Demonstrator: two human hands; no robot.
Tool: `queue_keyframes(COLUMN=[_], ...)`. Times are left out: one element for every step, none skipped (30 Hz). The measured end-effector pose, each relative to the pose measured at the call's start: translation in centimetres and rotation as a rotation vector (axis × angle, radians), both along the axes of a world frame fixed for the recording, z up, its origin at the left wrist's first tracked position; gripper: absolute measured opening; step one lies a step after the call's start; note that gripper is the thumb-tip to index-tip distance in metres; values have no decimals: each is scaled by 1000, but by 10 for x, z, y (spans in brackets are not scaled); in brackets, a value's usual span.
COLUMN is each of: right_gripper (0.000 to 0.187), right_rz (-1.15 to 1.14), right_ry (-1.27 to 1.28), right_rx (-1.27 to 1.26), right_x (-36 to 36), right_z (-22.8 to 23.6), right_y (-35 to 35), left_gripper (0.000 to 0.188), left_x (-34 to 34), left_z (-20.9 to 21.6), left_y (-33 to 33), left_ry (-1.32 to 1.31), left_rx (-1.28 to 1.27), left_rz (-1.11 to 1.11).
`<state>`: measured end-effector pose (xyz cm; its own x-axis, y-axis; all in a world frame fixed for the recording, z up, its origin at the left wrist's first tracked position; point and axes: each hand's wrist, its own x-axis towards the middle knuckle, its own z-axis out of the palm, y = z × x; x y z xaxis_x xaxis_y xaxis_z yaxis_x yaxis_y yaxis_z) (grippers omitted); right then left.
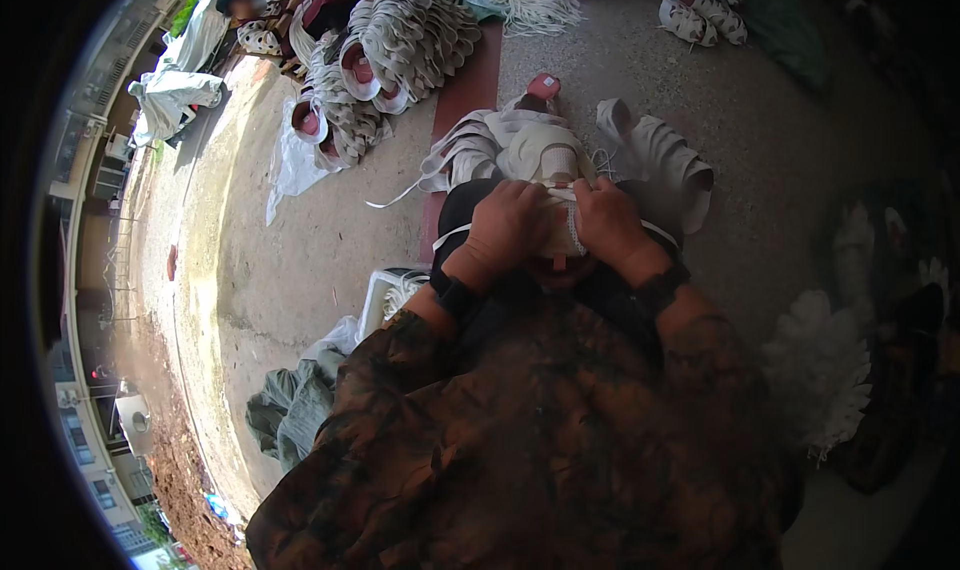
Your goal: The person sits on the ground and threads white shoelaces through the eyelets of a white shoe held on their lap. They pull the laces tight, adjust the fit, and continue lacing the shoe one at a time.
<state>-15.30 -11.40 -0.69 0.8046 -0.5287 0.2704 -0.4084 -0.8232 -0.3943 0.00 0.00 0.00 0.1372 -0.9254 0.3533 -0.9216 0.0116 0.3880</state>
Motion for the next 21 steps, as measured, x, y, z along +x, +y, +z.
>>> queue_keyframes(right_gripper=[16,13,12,12,12,9,11,12,14,19,20,20,20,20,20,20,20,21,21,20,19], right_rz=[-10,-21,22,68,114,173,196,220,251,242,237,235,233,211,188,167,179,189,199,202,209], right_ry=[-8,-15,-4,1,6,9,1,-6,-22,1,-32,-67,-102,-101,-102,-102,-100,-93,-87,-45,-7], right_rx=[-3,-6,-38,-71,-103,-155,-184,-214,-237,-195,-172,-150,-128,-106,-81,-56,-38,-23,-8,10,29], right_x=[1,2,-7,-7,-10,-11,-12,-18,-20,-24,-26,-25,-24,-26,-26,-24,-23,-25,-27,-31,-36], right_z=[5,9,15,26,33,36,34,30,23,12,-1,-7,-13,-17,-15,-12,-9,-9,-9,-8,-11], right_y=[1,3,-3,-6,-10,-18,-23,-32,-41,-48,-50,-49,-49,-50,-46,-43,-43,-45,-47,-49,-52], left_gripper=[38,35,29,29,28,24,23,22,21,17,17,17,17,17,18,18,18,19,19,16,13], left_x=[4,10,5,11,13,16,20,23,29,30,31,32,33,34,34,34,36,35,35,38,44], left_z=[11,23,30,32,34,33,27,18,13,10,3,-4,-10,-16,-16,-15,-14,-5,0,0,0], left_y=[2,5,1,1,-1,-5,-8,-12,-12,-8,-5,-3,-1,-1,0,1,3,4,6,7,11], left_ry=[36,72,66,50,35,-4,-21,-38,-62,-40,-13,14,40,30,20,9,5,5,5,0,-8], left_rx=[22,45,12,26,39,6,2,-3,2,95,74,51,28,30,35,39,47,52,57,39,22], left_rz=[-13,-26,-54,-86,-118,-153,-177,-200,-214,-215,-197,-176,-154,-158,-163,-166,-159,-157,-153,-160,-163])
